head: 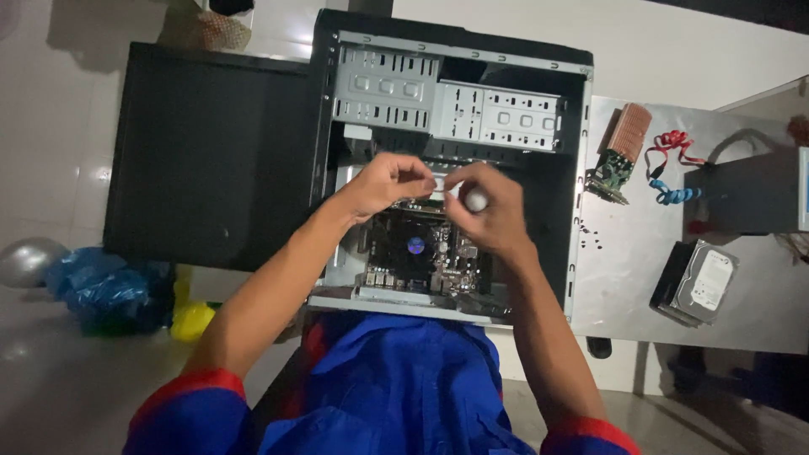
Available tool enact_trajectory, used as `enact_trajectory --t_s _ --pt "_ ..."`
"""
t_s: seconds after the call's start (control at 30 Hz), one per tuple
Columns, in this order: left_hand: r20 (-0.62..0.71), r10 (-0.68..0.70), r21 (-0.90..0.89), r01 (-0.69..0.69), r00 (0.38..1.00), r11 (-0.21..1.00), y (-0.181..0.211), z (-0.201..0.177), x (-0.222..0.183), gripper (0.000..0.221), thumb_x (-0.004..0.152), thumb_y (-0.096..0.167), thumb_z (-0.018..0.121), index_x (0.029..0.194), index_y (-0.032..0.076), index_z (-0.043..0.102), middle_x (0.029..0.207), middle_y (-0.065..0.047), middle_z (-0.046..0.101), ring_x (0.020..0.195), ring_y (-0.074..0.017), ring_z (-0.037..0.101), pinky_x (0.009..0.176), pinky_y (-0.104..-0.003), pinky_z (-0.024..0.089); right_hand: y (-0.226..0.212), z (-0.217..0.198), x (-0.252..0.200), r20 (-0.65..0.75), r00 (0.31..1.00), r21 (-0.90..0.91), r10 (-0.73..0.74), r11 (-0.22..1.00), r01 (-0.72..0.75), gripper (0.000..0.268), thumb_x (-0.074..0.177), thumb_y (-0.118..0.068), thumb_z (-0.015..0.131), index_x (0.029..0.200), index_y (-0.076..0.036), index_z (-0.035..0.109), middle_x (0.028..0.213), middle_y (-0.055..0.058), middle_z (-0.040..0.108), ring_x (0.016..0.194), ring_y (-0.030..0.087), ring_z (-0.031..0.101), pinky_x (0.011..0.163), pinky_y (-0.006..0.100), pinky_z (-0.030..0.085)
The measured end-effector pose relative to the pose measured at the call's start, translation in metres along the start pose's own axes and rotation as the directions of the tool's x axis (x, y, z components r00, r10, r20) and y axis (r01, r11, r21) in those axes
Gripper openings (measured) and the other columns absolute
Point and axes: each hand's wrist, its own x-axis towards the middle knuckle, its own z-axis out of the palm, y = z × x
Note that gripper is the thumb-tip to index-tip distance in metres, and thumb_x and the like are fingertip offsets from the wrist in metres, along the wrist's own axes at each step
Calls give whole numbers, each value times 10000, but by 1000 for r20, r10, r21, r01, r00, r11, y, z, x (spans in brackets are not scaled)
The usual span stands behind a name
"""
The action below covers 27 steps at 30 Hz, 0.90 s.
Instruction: Securing a motherboard into a computer case by manually placing and tightening screws with a screwdriver.
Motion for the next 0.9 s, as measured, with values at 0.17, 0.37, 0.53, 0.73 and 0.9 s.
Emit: enact_trajectory --t_s 0.17,0.37,0.53,0.73,0.9 --pt "-61 36 -144 -45 998 989 -1 -7 10 157 912 156 814 1050 93 774 912 -89 777 869 -158 762 833 -306 628 -25 -31 7 -209 971 350 119 936 -40 394 847 -264 804 1091 -72 561 896 100 621 772 180 668 716 311 596" --pt "-98 12 -324 -44 995 945 -9 -20 13 157 910 129 813 1053 84 765 932 -126 775 890 -217 780 845 -343 653 27 -54 5 -431 884 602 183 788 130 291 1060 -309 635 1242 -151 473 1237 71 586 1259 211 628 1144 352 557" --pt "-110 -16 -378 -27 994 925 -15 -22 10 147 899 125 824 1029 75 776 920 -123 780 888 -223 786 868 -367 652 39 -53 0 -383 897 678 219 726 112 284 1090 -462 507 1249 -235 445 1377 61 647 1380 230 604 1168 348 548" --pt "-119 -23 -388 -26 993 921 -18 -21 14 130 896 112 825 1005 60 778 909 -127 788 892 -233 790 864 -367 657 35 -44 1 -347 915 698 204 708 106 272 1084 -456 528 1238 -242 457 1376 59 660 1374 226 601 1150 337 546" --pt "-76 -12 -436 -23 997 900 -8 -16 11 146 921 80 787 1052 25 755 959 -176 782 916 -285 791 857 -410 671 42 -40 0 -373 913 676 167 723 144 274 1106 -426 515 1262 -225 413 1425 112 616 1409 271 556 1174 373 521"
